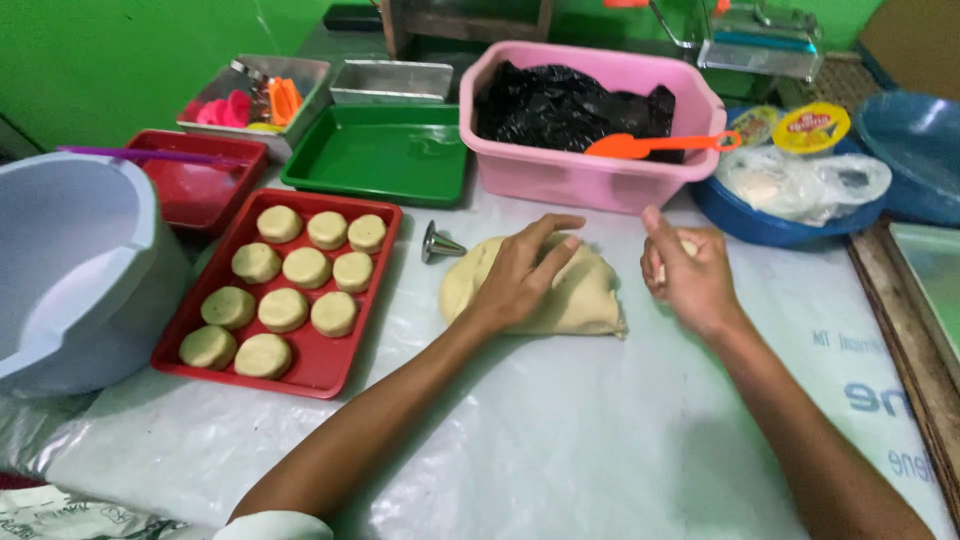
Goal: Filling and shaping small dough balls with a dark paste in a bakery environment.
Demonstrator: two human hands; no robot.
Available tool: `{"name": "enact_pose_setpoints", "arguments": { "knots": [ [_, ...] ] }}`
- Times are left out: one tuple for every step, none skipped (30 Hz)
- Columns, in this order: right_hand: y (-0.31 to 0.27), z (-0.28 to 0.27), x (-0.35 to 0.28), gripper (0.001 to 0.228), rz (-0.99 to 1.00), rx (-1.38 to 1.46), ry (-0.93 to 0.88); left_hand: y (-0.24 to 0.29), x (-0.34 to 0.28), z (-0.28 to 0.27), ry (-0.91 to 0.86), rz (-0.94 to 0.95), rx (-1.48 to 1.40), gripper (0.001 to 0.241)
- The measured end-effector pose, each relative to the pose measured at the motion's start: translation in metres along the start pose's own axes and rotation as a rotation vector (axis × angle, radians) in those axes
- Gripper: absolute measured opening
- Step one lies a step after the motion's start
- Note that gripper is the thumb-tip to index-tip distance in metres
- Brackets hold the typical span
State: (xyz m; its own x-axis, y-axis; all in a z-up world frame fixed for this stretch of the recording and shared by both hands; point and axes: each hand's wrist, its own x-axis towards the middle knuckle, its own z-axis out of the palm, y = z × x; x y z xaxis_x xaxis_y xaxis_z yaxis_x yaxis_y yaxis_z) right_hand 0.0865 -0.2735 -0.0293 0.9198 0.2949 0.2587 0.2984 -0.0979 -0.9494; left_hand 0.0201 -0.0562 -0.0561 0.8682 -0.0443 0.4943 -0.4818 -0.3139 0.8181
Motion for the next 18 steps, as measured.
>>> {"name": "enact_pose_setpoints", "arguments": {
  "knots": [
    [0.000, 0.002, 0.001, 0.069, -0.012, 0.001, -0.008, 0.000, 0.001, -0.003, 0.010, 0.007, 0.007, 0.038],
    [0.003, 0.005, -0.002, 0.059, -0.015, -0.097, -0.032, 0.000, -0.002, -0.004, 0.044, 0.018, 0.040, 0.032],
    [0.005, 0.007, -0.004, 0.049, -0.018, -0.195, -0.057, 0.000, -0.004, -0.006, 0.077, 0.029, 0.074, 0.028],
    [-0.012, 0.015, -0.010, 0.049, -0.025, -0.191, -0.060, 0.000, -0.007, -0.009, 0.081, 0.031, 0.081, 0.028],
    [-0.029, 0.023, -0.016, 0.039, -0.092, -0.257, -0.095, 0.000, -0.010, -0.013, 0.103, -0.062, 0.336, 0.040],
    [-0.044, 0.030, -0.028, 0.029, -0.150, -0.324, -0.130, 0.000, -0.018, -0.013, 0.118, -0.164, 0.588, 0.054],
    [-0.047, 0.033, -0.030, 0.029, -0.148, -0.319, -0.132, 0.017, -0.026, -0.023, 0.117, -0.169, 0.592, 0.054],
    [-0.051, 0.036, -0.032, 0.007, -0.182, -0.376, -0.164, 0.034, -0.034, -0.033, -0.011, -0.307, 0.752, 0.076],
    [-0.055, 0.039, -0.034, 0.021, -0.217, -0.433, -0.195, 0.052, -0.042, -0.043, -0.144, -0.446, 0.908, 0.102],
    [-0.054, 0.041, -0.032, 0.021, -0.223, -0.431, -0.194, 0.049, -0.047, -0.045, -0.139, -0.442, 0.912, 0.102],
    [-0.053, 0.044, -0.031, 0.024, -0.249, -0.455, -0.201, 0.046, -0.052, -0.047, -0.163, -0.498, 0.929, 0.102],
    [-0.050, 0.046, -0.032, 0.028, -0.268, -0.478, -0.211, 0.042, -0.061, -0.048, -0.192, -0.558, 0.942, 0.102],
    [-0.051, 0.050, -0.031, 0.028, -0.267, -0.476, -0.211, 0.038, -0.062, -0.048, -0.193, -0.560, 0.943, 0.102],
    [-0.052, 0.052, -0.030, 0.030, -0.320, -0.472, -0.223, 0.034, -0.062, -0.047, -0.150, -0.558, 0.908, 0.102],
    [-0.052, 0.054, -0.029, 0.033, -0.374, -0.468, -0.234, 0.030, -0.063, -0.046, -0.107, -0.556, 0.873, 0.103],
    [-0.046, 0.053, -0.028, 0.033, -0.375, -0.471, -0.240, 0.027, -0.061, -0.049, -0.104, -0.559, 0.869, 0.103],
    [-0.040, 0.053, -0.027, 0.030, -0.403, -0.517, -0.274, 0.024, -0.060, -0.052, -0.091, -0.639, 0.744, 0.099],
    [-0.034, 0.054, -0.025, 0.027, -0.438, -0.559, -0.305, 0.021, -0.057, -0.057, -0.074, -0.712, 0.621, 0.096]
  ]
}}
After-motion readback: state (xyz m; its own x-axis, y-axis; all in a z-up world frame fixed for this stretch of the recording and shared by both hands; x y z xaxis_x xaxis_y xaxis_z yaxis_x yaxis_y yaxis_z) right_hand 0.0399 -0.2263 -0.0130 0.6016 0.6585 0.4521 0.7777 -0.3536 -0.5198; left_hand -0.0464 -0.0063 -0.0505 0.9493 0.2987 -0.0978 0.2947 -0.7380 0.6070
